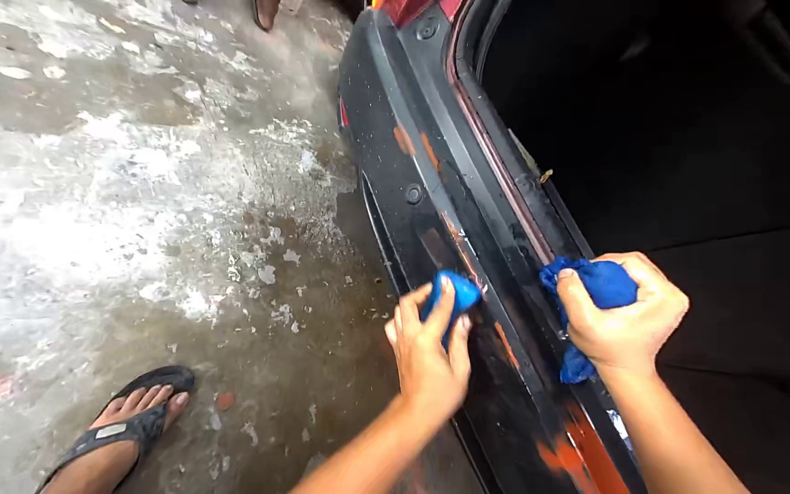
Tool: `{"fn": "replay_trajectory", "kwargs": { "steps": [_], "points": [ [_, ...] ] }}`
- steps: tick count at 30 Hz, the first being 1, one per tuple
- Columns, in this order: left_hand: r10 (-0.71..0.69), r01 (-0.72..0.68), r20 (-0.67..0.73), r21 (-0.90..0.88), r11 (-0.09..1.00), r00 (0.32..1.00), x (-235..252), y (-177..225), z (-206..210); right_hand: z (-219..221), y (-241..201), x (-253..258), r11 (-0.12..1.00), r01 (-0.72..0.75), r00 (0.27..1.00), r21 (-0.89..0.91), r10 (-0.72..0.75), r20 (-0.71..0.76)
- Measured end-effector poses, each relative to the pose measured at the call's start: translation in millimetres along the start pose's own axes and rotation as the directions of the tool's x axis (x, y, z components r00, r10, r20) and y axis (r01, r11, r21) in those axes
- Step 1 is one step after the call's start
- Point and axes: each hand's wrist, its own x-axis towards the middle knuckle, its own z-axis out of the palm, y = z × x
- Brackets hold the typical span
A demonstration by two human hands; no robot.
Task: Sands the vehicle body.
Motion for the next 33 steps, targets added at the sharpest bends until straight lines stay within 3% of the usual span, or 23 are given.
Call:
{"fn": "replay_trajectory", "kwargs": {
  "steps": [4, 7, 9, 14, 17, 19, 21, 25, 28, 30, 33],
  "points": [
    [-0.180, 0.177, -0.049, -0.062, 0.982, 0.982, 58.4, 1.5, -3.8, -0.1, -2.5, -9.4, 0.999, 0.023, 1.000, -0.045, -0.023, -0.011],
    [-0.106, 0.106, -0.010, -0.001, 0.994, 0.994, -2.0, 8.8, -1.6, 2.0, -4.4, -8.0, 0.999, 0.023, 0.999, -0.033, -0.025, -0.041],
    [-0.084, 0.082, -0.034, -0.057, 0.995, 0.996, -19.7, 3.4, 6.7, 3.7, -0.5, -5.1, 1.000, 0.026, 0.998, -0.011, -0.026, -0.058],
    [-0.307, 0.290, -0.114, -0.145, 0.946, 0.945, 66.0, -8.3, 3.1, 1.2, 1.3, -10.8, 0.999, 0.040, 0.998, 0.005, -0.039, -0.041],
    [-0.187, 0.183, -0.068, -0.061, 0.981, 0.980, 4.8, 1.7, 1.4, 2.5, -0.1, -9.6, 0.999, 0.041, 0.998, 0.001, -0.041, -0.053],
    [-0.109, 0.102, -0.060, -0.106, 0.989, 0.992, -37.3, 0.1, 10.6, 4.6, 0.5, -7.3, 0.999, 0.037, 0.997, -0.013, -0.038, -0.067],
    [-0.093, 0.086, -0.064, -0.108, 0.990, 0.994, -25.7, -5.9, 11.6, 5.3, 3.4, -7.7, 0.999, 0.043, 0.997, -0.023, -0.044, -0.068],
    [-0.221, 0.199, -0.128, -0.162, 0.966, 0.967, 38.6, -6.8, 9.7, 3.8, 7.3, -12.1, 0.998, 0.059, 0.997, -0.013, -0.059, -0.046],
    [-0.050, 0.047, -0.039, -0.084, 0.995, 0.998, -27.6, -0.9, 10.1, 4.6, 3.7, -10.1, 0.998, 0.057, 0.997, -0.009, -0.058, -0.059],
    [0.049, -0.054, -0.037, -0.131, 0.990, 0.998, -61.4, -10.7, 21.6, 7.0, 4.1, -4.9, 0.999, 0.040, 0.997, -0.011, -0.041, -0.070],
    [0.008, -0.034, -0.125, -0.207, 0.978, 0.992, -22.1, -2.8, 28.1, 7.1, 11.3, -1.7, 0.998, 0.060, 0.997, 0.006, -0.060, -0.054]
  ]
}}
